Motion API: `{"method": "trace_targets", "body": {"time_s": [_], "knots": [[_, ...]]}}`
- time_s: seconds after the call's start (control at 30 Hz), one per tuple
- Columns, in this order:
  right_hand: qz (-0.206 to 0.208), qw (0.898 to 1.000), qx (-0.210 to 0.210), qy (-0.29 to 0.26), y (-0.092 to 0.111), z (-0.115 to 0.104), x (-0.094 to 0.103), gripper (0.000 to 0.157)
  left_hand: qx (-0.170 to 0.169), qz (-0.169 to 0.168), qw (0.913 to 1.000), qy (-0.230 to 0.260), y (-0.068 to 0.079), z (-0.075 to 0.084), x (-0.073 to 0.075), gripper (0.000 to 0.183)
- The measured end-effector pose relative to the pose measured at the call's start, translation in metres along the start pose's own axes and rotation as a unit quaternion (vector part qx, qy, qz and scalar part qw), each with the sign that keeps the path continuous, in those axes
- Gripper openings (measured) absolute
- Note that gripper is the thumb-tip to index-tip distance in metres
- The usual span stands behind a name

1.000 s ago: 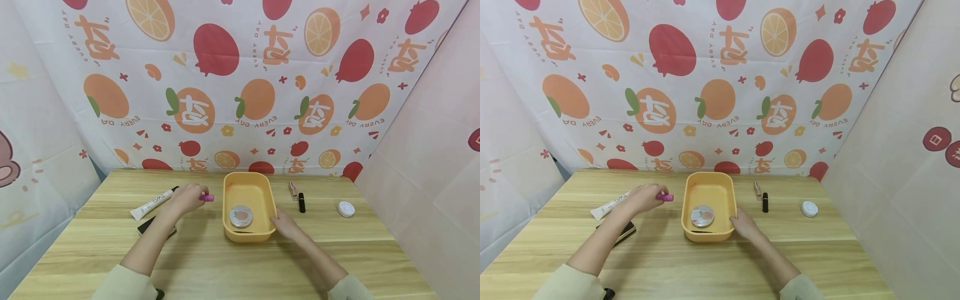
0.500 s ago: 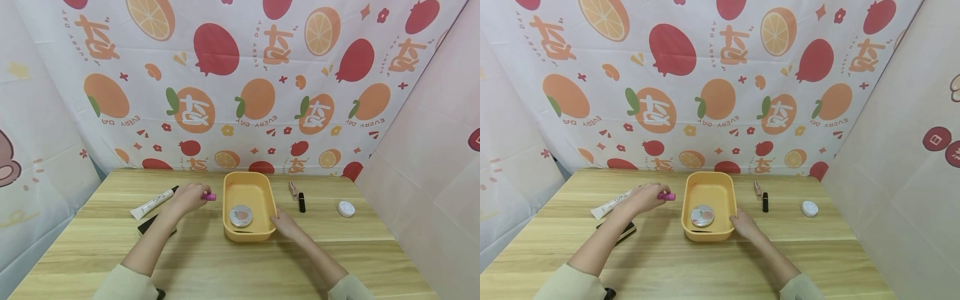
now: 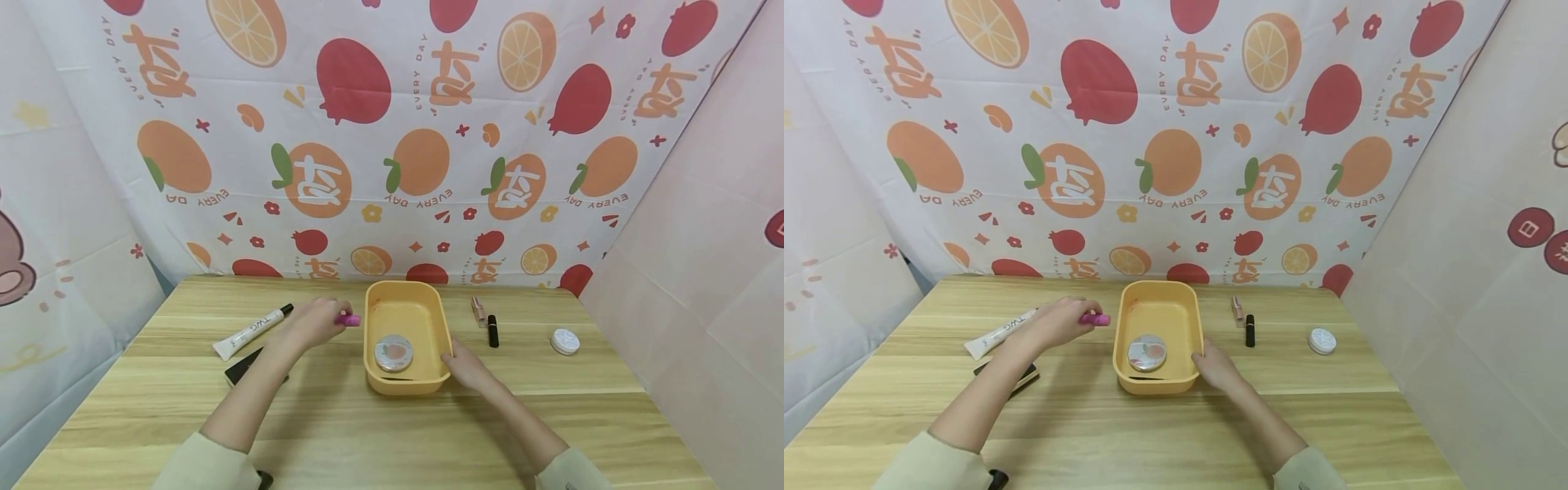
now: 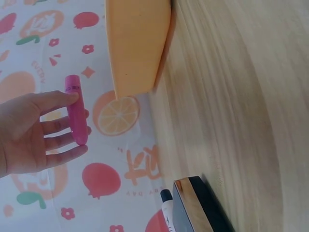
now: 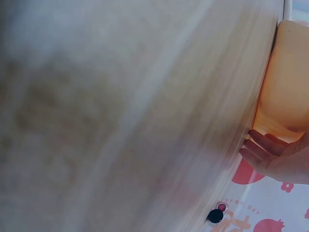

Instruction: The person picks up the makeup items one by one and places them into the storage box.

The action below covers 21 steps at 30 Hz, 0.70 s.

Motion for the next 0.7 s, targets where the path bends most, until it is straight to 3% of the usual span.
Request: {"method": "trace_targets", "body": {"time_s": [0.7], "knots": [[0.013, 1.000, -0.005, 0.010, 0.001, -0.004, 0.001, 0.044, -0.042, 0.003, 0.9990, 0.013, -0.008, 0.017, 0.003, 0.016]]}}
Point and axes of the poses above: each hand's wrist, its own y-axis away from the middle knuckle, its own x-axis out of the back of the hand, z = x × y, the point moved 5 cm from there along -y, towards the middle knuckle, and after that the axes turned 10 degrees about -z, right-handed, at the moved point
